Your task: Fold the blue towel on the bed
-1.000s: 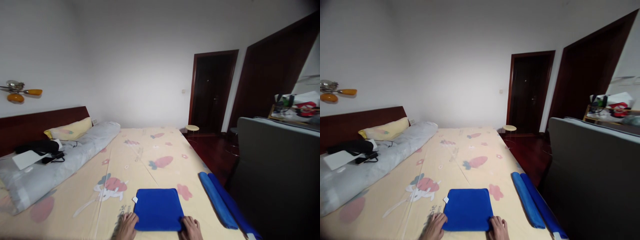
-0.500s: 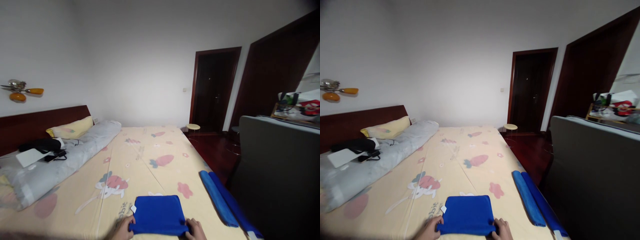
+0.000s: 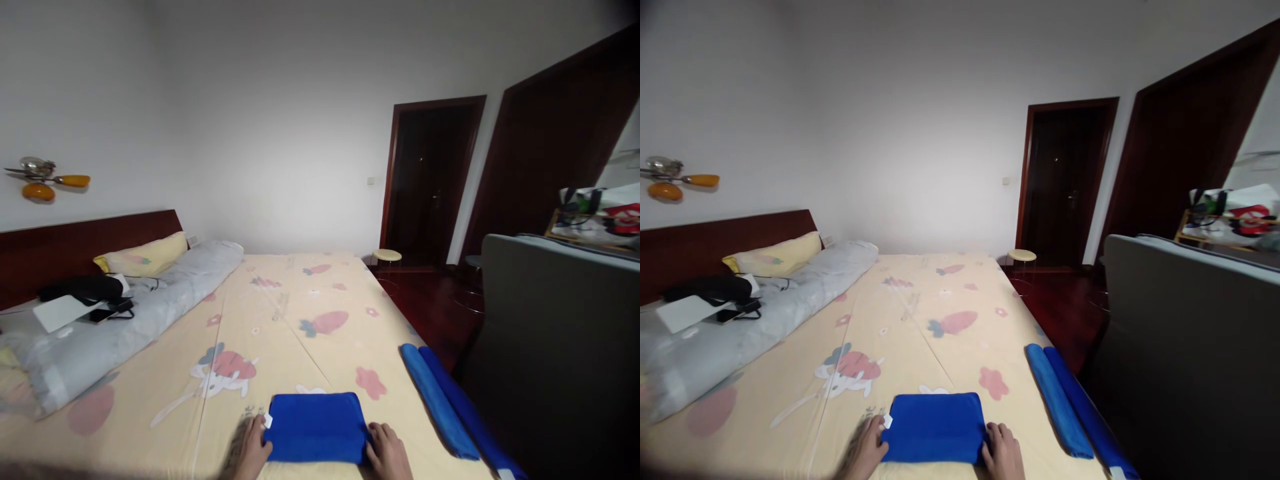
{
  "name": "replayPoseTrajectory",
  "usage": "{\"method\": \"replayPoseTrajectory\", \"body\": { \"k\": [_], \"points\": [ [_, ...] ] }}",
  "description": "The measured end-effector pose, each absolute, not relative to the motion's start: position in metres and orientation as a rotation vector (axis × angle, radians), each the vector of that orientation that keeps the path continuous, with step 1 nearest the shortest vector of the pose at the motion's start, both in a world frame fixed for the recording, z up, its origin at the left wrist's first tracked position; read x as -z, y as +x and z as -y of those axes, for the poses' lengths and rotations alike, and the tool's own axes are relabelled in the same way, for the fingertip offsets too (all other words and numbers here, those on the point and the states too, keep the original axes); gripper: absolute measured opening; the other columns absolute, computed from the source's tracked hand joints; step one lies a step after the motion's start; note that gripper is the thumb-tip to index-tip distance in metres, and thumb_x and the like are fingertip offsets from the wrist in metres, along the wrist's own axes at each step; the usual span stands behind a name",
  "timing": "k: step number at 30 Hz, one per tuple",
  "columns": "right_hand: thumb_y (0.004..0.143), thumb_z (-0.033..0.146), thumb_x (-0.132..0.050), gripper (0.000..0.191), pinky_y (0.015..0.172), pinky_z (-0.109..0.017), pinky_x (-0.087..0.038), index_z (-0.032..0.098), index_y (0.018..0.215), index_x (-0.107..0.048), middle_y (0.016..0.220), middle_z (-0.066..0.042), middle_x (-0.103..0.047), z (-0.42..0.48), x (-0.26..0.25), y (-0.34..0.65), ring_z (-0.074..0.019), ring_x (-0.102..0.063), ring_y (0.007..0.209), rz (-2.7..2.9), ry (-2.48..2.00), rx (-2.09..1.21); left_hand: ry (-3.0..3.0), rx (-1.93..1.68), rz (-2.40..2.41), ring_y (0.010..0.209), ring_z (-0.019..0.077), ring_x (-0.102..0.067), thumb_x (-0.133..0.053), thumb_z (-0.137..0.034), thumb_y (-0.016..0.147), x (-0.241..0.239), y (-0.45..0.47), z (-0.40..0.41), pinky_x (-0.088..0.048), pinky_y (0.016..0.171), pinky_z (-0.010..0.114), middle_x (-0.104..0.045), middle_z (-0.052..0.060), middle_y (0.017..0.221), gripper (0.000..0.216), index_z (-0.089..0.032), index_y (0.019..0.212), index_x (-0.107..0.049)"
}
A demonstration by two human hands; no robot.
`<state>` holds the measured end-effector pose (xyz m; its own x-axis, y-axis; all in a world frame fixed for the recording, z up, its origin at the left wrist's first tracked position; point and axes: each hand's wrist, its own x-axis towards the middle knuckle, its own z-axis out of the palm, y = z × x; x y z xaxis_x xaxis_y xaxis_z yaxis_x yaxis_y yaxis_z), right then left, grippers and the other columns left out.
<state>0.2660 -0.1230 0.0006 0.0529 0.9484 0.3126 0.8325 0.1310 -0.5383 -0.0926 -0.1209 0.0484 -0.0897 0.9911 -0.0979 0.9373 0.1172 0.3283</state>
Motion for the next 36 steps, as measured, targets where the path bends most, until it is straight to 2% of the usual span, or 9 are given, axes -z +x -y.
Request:
{"method": "replayPoseTrajectory", "body": {
  "k": [3,6,11,16,21,28,33,36],
  "points": [
    [0.083,0.031,-0.047,0.026,0.078,-0.035,-0.048,0.025,0.105,-0.06,0.099,-0.007,-0.065,0.121,0.006,0.241,-0.0196,-0.062,0.085,1.832,-1.6,-0.064,2.083,-0.423,-2.071,0.125,0.0183,-0.047,-0.04,-0.008,0.074,-0.047,-0.066,0.124,-0.032,0.107,0.03,-0.056,0.008,0.129,0.054,-0.02,0.125,-0.05],
    [0.081,0.025,-0.05,0.024,0.081,-0.034,-0.048,0.029,0.102,-0.06,0.103,-0.004,-0.065,0.121,0.006,0.203,-0.0201,-0.061,0.091,1.949,-1.458,-0.005,2.242,-0.365,-1.82,0.134,0.0228,-0.037,-0.039,-0.013,0.077,-0.041,-0.031,0.126,-0.026,0.114,0.039,-0.05,0.006,0.14,0.056,-0.025,0.131,-0.048],
    [0.076,0.017,-0.049,0.033,0.086,-0.035,-0.044,0.029,0.106,-0.059,0.106,-0.003,-0.065,0.123,0.0,0.158,-0.0201,-0.059,0.096,2.127,-1.449,-0.231,2.227,-0.143,-1.556,0.143,0.0295,-0.022,-0.043,-0.022,0.076,-0.018,0.006,0.123,-0.015,0.119,0.049,-0.032,0.008,0.154,0.065,-0.022,0.141,-0.036],
    [0.076,0.02,-0.049,0.04,0.089,-0.038,-0.041,0.029,0.113,-0.058,0.115,-0.005,-0.063,0.126,-0.002,0.177,-0.0232,-0.056,0.103,2.218,-1.451,-0.345,2.165,0.02,-1.695,0.145,0.0282,-0.017,-0.04,-0.026,0.078,0.002,-0.019,0.123,-0.012,0.119,0.047,-0.027,0.005,0.156,0.066,-0.023,0.144,-0.031],
    [0.077,0.023,-0.047,0.048,0.095,-0.04,-0.036,0.031,0.124,-0.052,0.126,-0.006,-0.059,0.13,0.008,0.233,-0.0244,-0.052,0.113,2.215,-1.504,-0.371,2.207,0.018,-1.859,0.142,0.0251,-0.023,-0.04,-0.026,0.079,-0.002,-0.064,0.13,-0.011,0.118,0.043,-0.033,0.003,0.154,0.064,-0.027,0.143,-0.034],
    [0.075,0.025,-0.049,0.05,0.093,-0.039,-0.035,0.032,0.125,-0.053,0.126,-0.006,-0.06,0.129,0.009,0.27,-0.0248,-0.053,0.112,2.15,-1.648,-0.282,2.228,-0.025,-2.021,0.139,0.0243,-0.027,-0.043,-0.023,0.075,-0.013,-0.09,0.13,-0.012,0.115,0.044,-0.039,0.0,0.15,0.063,-0.032,0.138,-0.041],
    [0.066,0.017,-0.05,0.048,0.093,-0.041,-0.033,0.028,0.111,-0.06,0.124,-0.007,-0.061,0.12,-0.018,0.257,-0.0257,-0.052,0.112,2.122,-1.711,-0.284,2.264,-0.03,-1.899,0.134,0.0219,-0.032,-0.041,-0.015,0.073,-0.036,-0.09,0.121,-0.017,0.111,0.041,-0.048,0.001,0.141,0.059,-0.03,0.13,-0.047],
    [0.06,0.013,-0.047,0.046,0.092,-0.04,-0.033,0.027,0.101,-0.062,0.114,-0.004,-0.065,0.119,-0.031,0.254,-0.0239,-0.054,0.106,2.118,-1.698,-0.311,2.301,-0.125,-1.799,0.124,0.0198,-0.041,-0.042,-0.011,0.07,-0.052,-0.092,0.119,-0.023,0.108,0.037,-0.059,0.0,0.122,0.049,-0.03,0.112,-0.056]
  ]
}}
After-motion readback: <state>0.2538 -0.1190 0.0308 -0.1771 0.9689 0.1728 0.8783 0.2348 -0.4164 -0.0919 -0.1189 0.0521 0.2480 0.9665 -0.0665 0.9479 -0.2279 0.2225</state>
